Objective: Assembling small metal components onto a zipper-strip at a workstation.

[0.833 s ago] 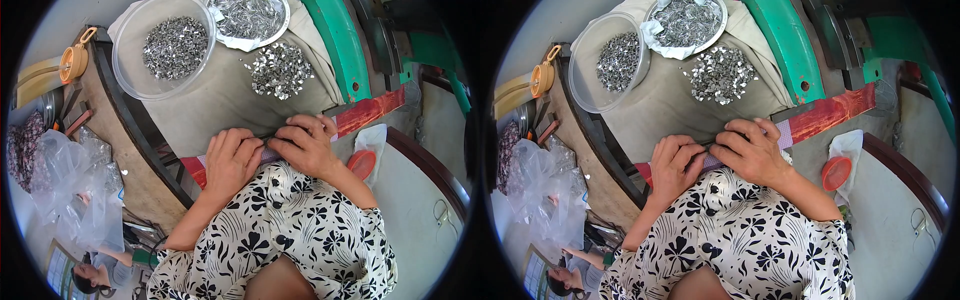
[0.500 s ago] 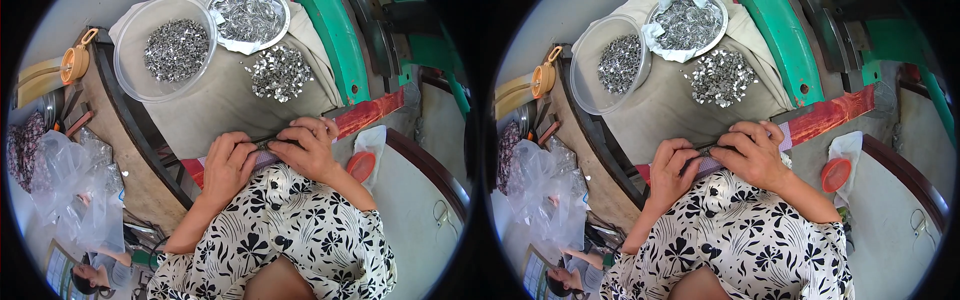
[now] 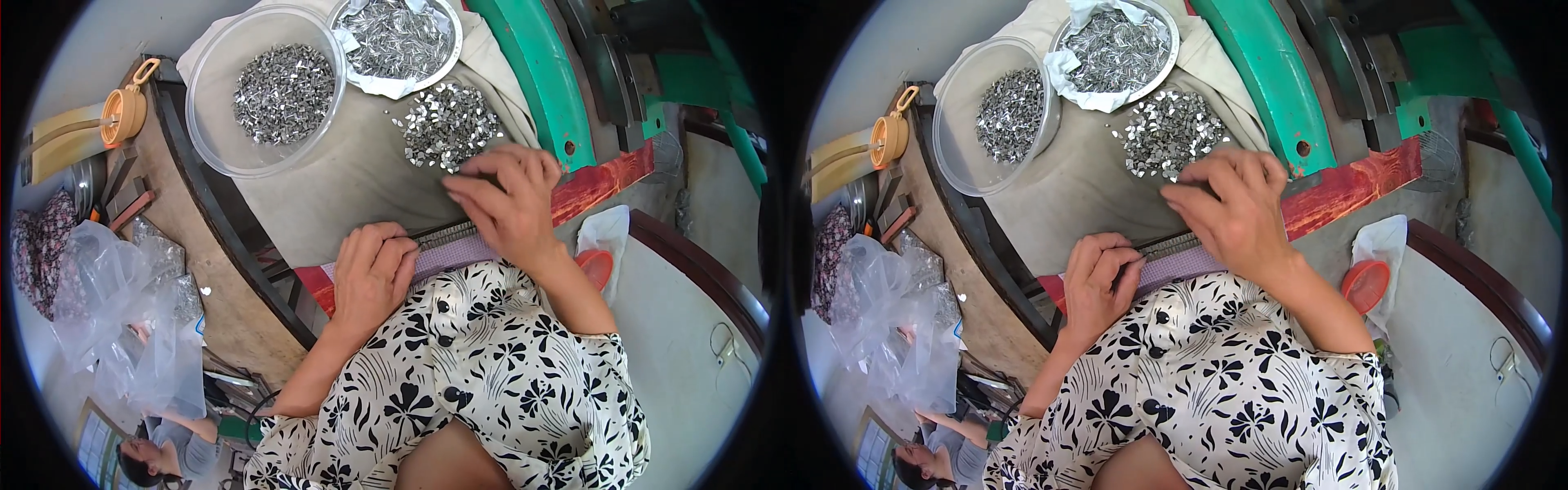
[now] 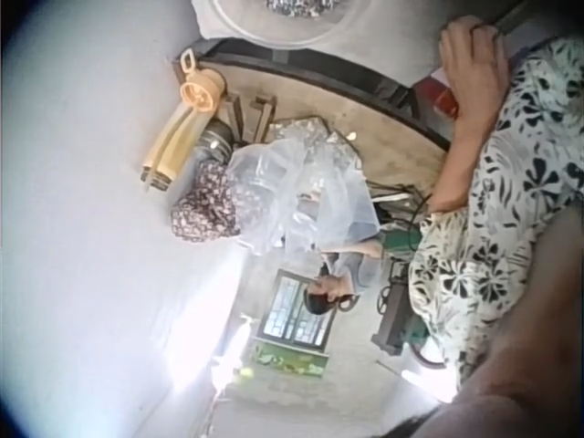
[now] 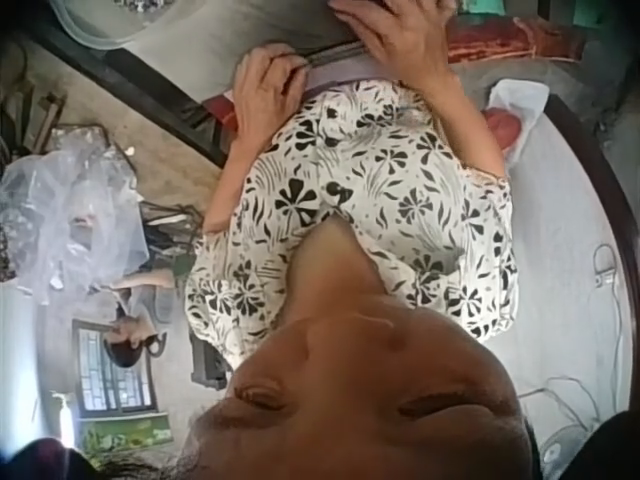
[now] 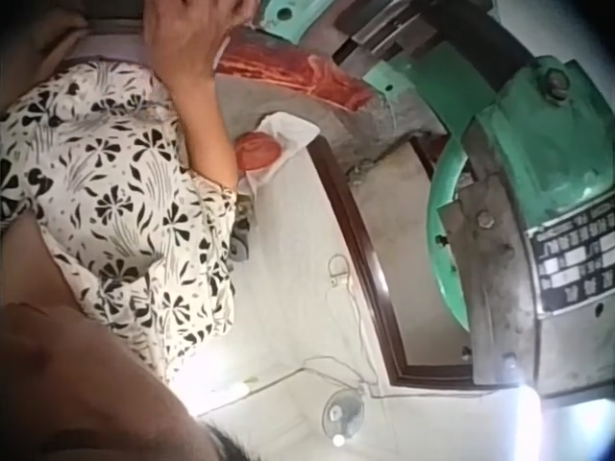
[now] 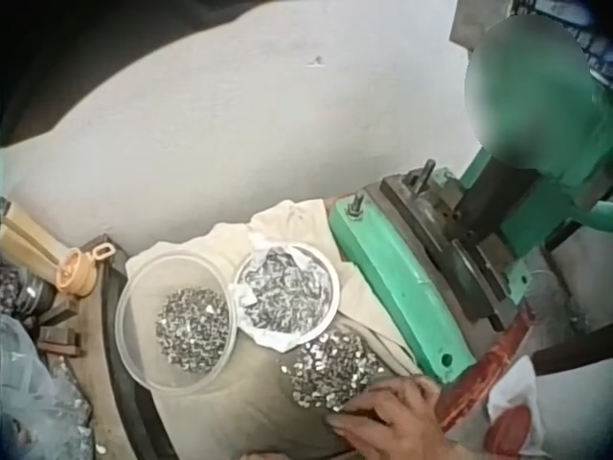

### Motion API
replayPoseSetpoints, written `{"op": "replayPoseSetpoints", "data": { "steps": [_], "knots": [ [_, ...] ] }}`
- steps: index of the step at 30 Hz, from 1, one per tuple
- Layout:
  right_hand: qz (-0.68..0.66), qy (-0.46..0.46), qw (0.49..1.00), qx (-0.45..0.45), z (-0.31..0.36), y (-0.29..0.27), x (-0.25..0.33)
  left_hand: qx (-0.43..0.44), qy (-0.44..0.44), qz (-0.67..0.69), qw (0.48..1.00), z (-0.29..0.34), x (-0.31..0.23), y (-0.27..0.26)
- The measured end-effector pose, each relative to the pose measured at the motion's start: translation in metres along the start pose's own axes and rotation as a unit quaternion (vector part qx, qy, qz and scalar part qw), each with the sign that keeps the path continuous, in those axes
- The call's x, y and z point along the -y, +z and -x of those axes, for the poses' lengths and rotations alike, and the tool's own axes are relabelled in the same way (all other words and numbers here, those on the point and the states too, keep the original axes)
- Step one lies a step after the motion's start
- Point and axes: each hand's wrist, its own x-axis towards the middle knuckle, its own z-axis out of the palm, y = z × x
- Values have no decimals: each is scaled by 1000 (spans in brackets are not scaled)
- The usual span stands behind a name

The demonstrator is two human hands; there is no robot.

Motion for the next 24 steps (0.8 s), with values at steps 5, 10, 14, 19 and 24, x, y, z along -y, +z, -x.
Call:
{"op": "replayPoseSetpoints", "data": {
  "steps": [5,10,14,19,24],
  "knots": [
    [43,-17,999,0,-17,11,-5,-7,-18,18,1000,-11,-3,-1],
    [66,-31,997,2,-26,12,-2,-53,-13,-12,998,-34,2,-2],
    [68,-38,997,15,-27,10,0,-47,-22,-42,998,-58,3,-1],
    [49,-12,999,10,-26,12,-2,-19,20,-106,994,-74,7,3],
    [2,5,1000,16,-27,11,-5,-3,32,-123,992,-81,7,1]
  ]
}}
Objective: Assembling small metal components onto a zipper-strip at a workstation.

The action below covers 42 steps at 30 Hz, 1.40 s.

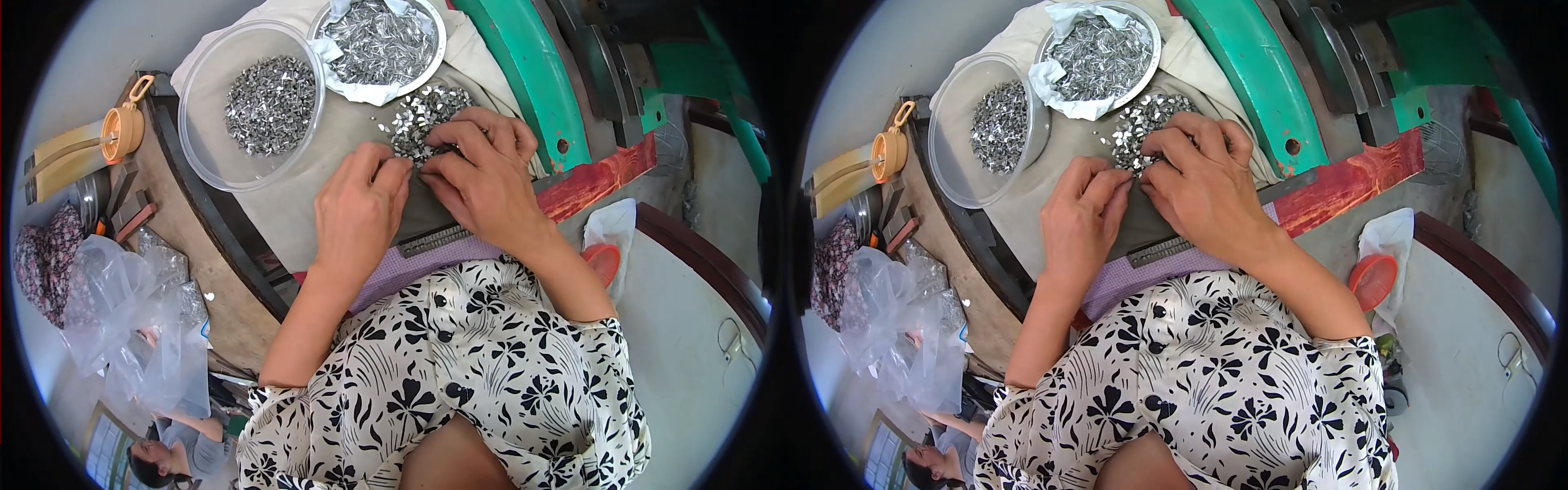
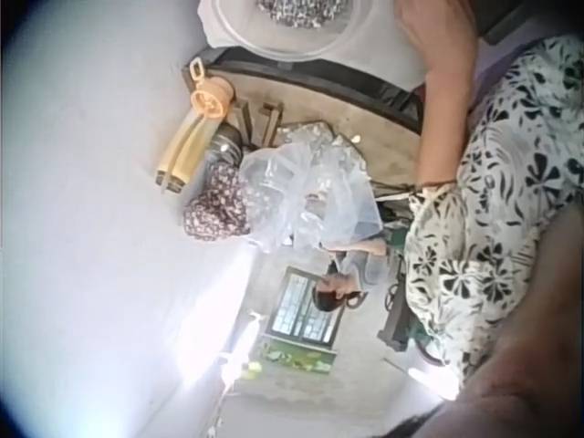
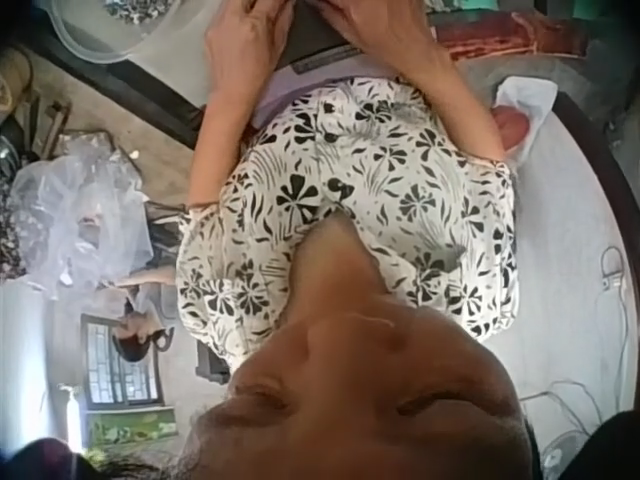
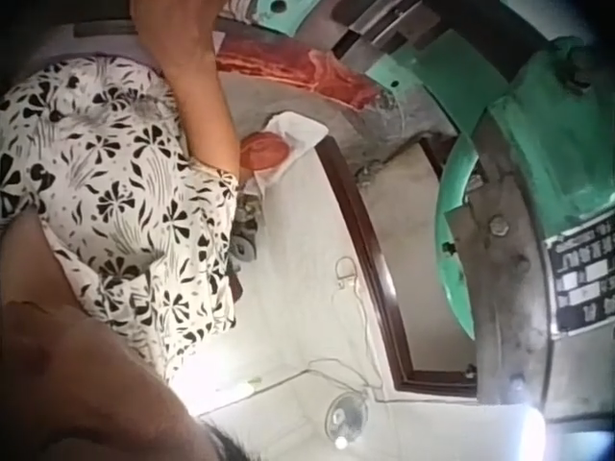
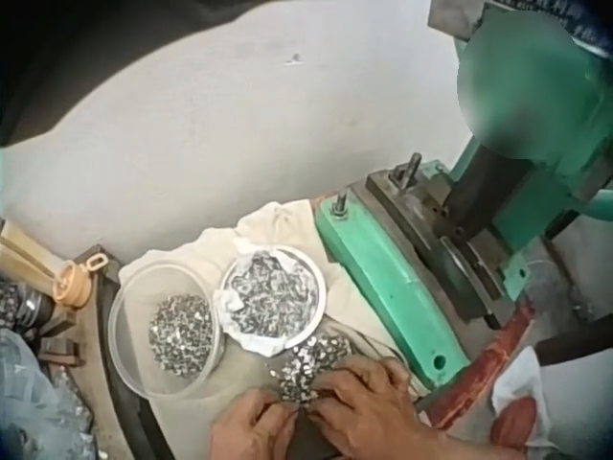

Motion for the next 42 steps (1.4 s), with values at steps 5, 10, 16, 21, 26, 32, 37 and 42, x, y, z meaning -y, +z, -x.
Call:
{"op": "replayPoseSetpoints", "data": {
  "steps": [5,10,16,21,26,32,37,42],
  "knots": [
    [-33,-3,999,-6,16,-22,3,-9,-19,1,1000,0,1,1],
    [-58,-27,996,61,43,-25,12,-10,-8,-11,1000,0,-2,-1],
    [-30,-51,997,41,53,-8,19,-5,4,-60,998,19,-7,-11],
    [-12,-64,996,52,52,-9,23,8,-37,-31,999,34,-4,-14],
    [-30,-26,997,62,43,-17,18,0,-86,50,995,44,4,-22],
    [2,0,1000,15,23,-14,5,0,-44,122,991,68,-2,-20],
    [-14,-6,1000,18,12,-10,7,12,-4,100,995,73,-9,-6],
    [-30,-7,999,19,6,-4,12,3,9,82,997,74,-10,-2]
  ]
}}
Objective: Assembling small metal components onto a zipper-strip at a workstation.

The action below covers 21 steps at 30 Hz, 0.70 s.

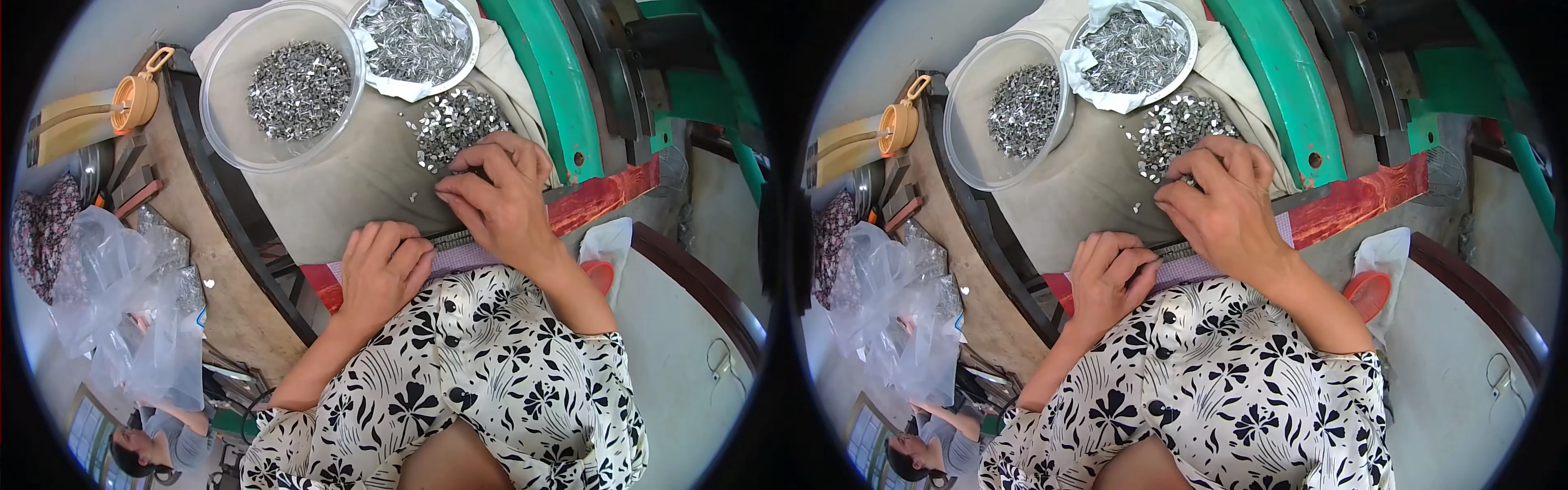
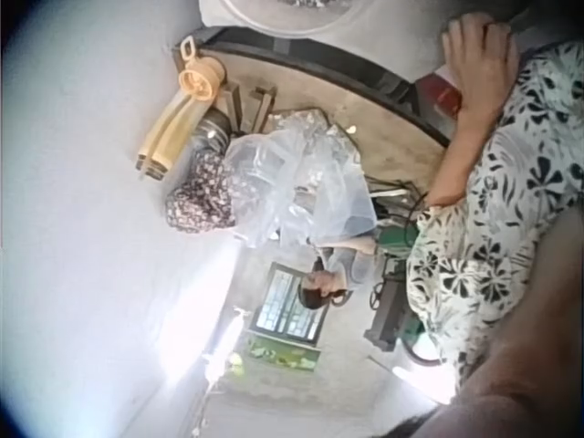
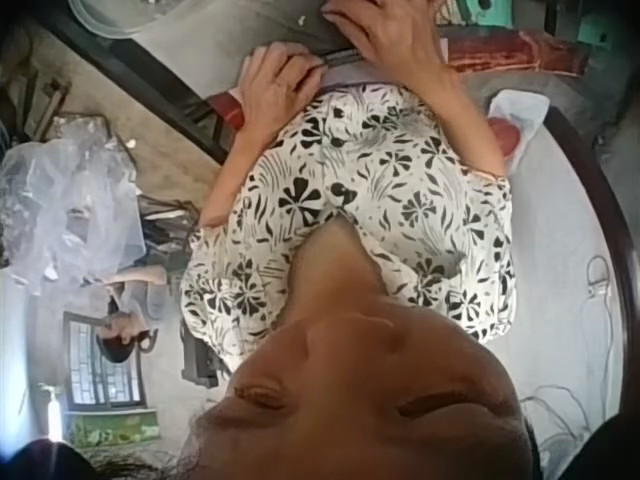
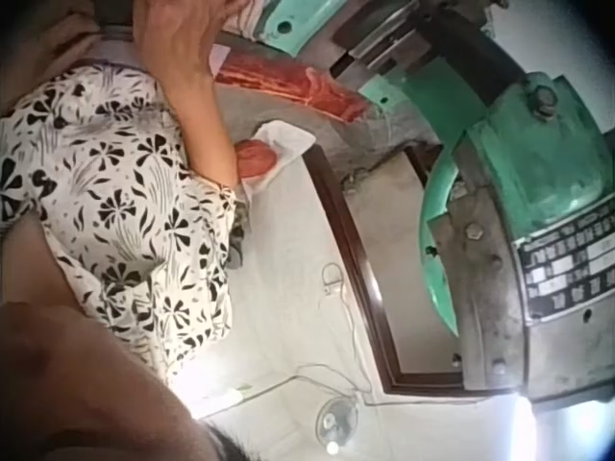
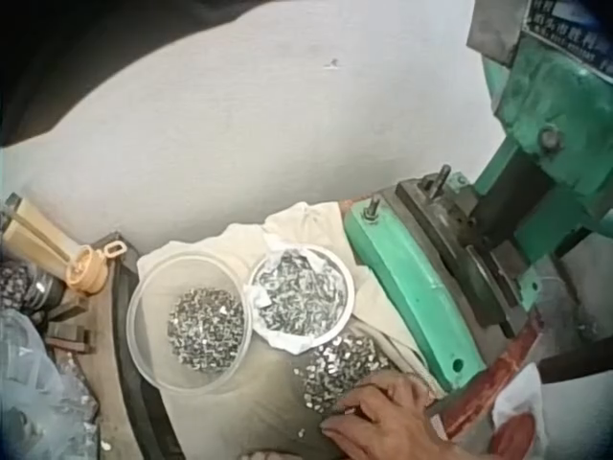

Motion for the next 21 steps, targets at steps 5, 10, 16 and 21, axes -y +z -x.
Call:
{"op": "replayPoseSetpoints", "data": {
  "steps": [5,10,16,21],
  "knots": [
    [-1,-30,999,11,-6,11,9,15,-15,-12,1000,0,-2,-3],
    [9,-56,998,39,-7,12,5,7,-41,37,998,-3,0,-9],
    [61,-85,994,24,3,4,-2,-55,-65,15,996,-21,14,-17],
    [24,-39,998,38,-1,3,3,13,-6,-76,997,-36,21,-16]
  ]
}}
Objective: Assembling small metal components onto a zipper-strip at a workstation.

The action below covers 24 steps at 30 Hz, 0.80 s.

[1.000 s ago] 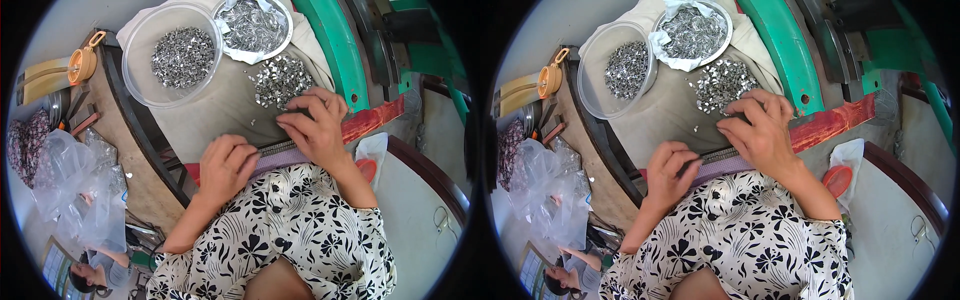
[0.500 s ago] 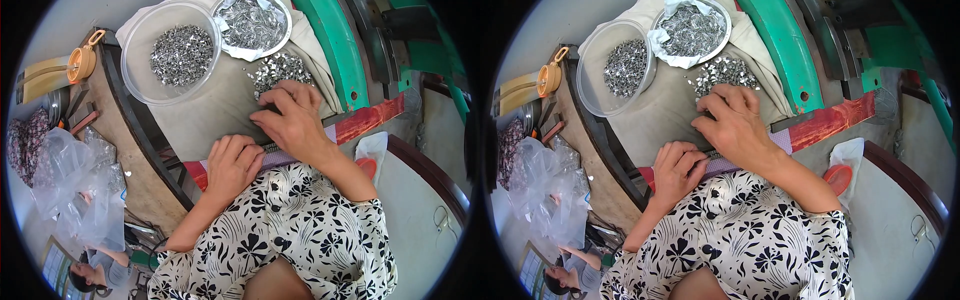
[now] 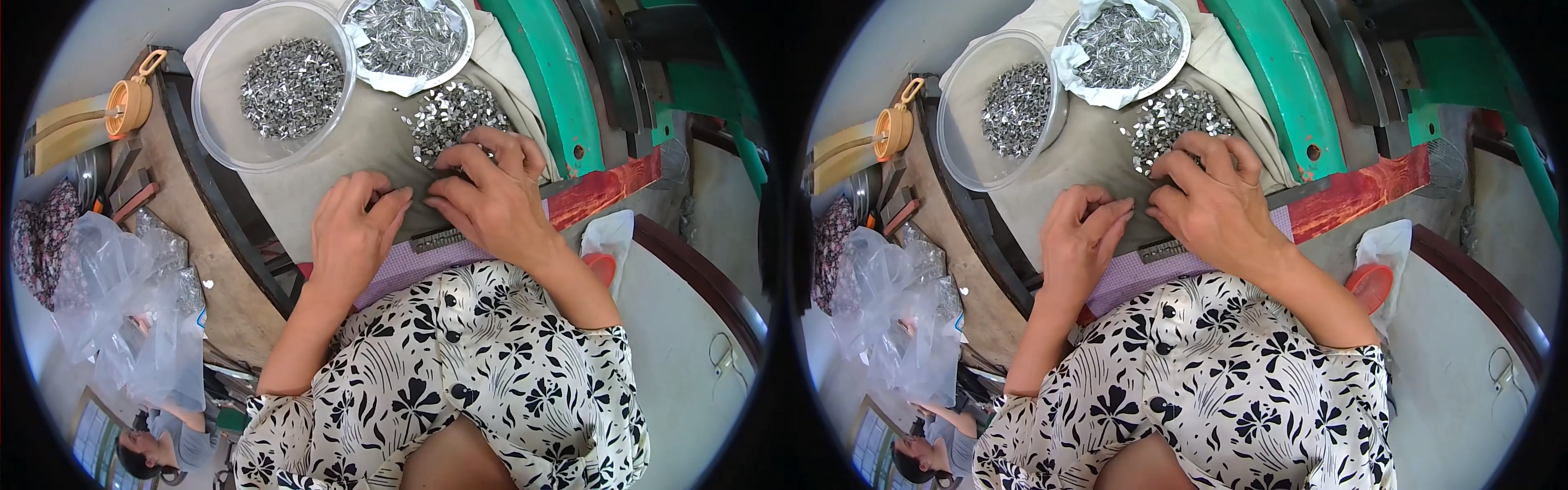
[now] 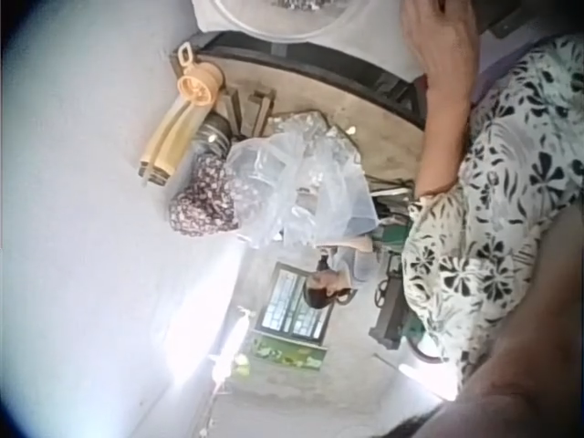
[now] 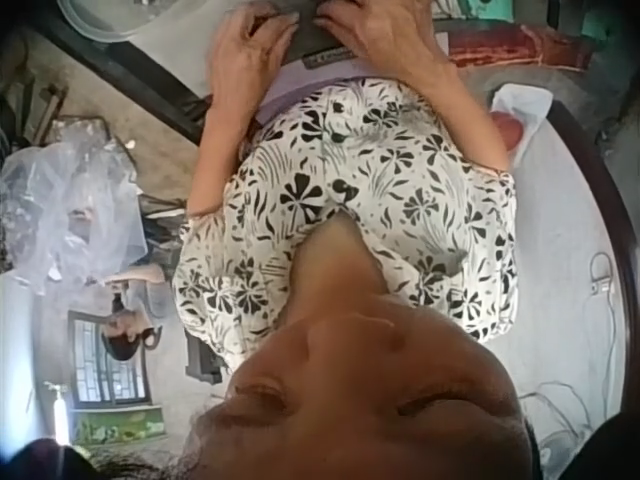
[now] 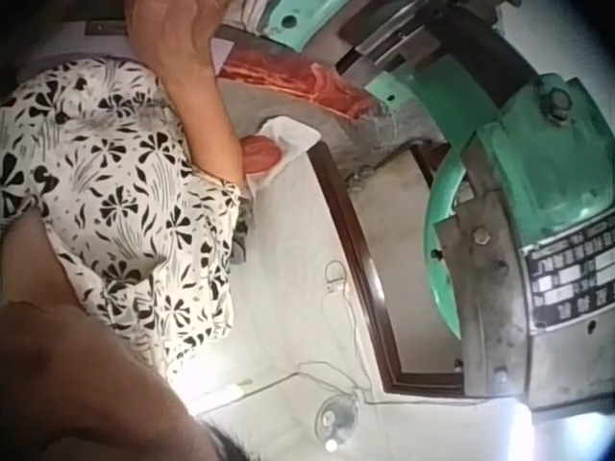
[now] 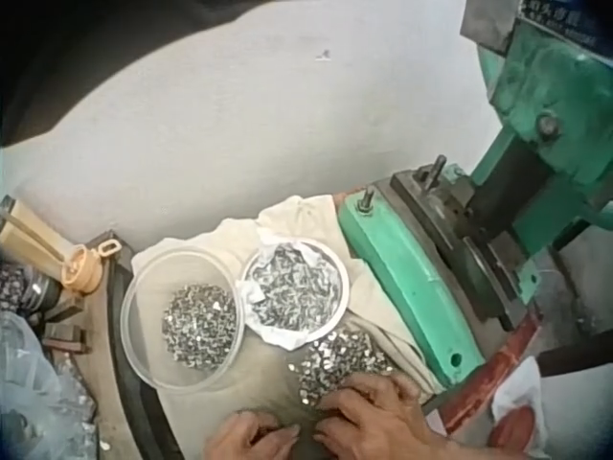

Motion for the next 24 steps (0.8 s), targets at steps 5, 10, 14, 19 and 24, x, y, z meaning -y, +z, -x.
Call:
{"op": "replayPoseSetpoints", "data": {
  "steps": [5,10,14,19,24],
  "knots": [
    [43,59,996,-51,3,3,5,-12,-7,0,1000,0,-3,0],
    [21,64,997,-29,11,4,3,-25,-22,33,999,7,-12,0],
    [-21,42,999,-27,17,0,-2,3,-15,120,993,14,-27,4],
    [-8,58,997,-41,34,-15,-11,35,4,108,994,15,-36,15],
    [-14,50,998,-30,55,-14,-7,49,0,79,996,15,-38,17]
  ]
}}
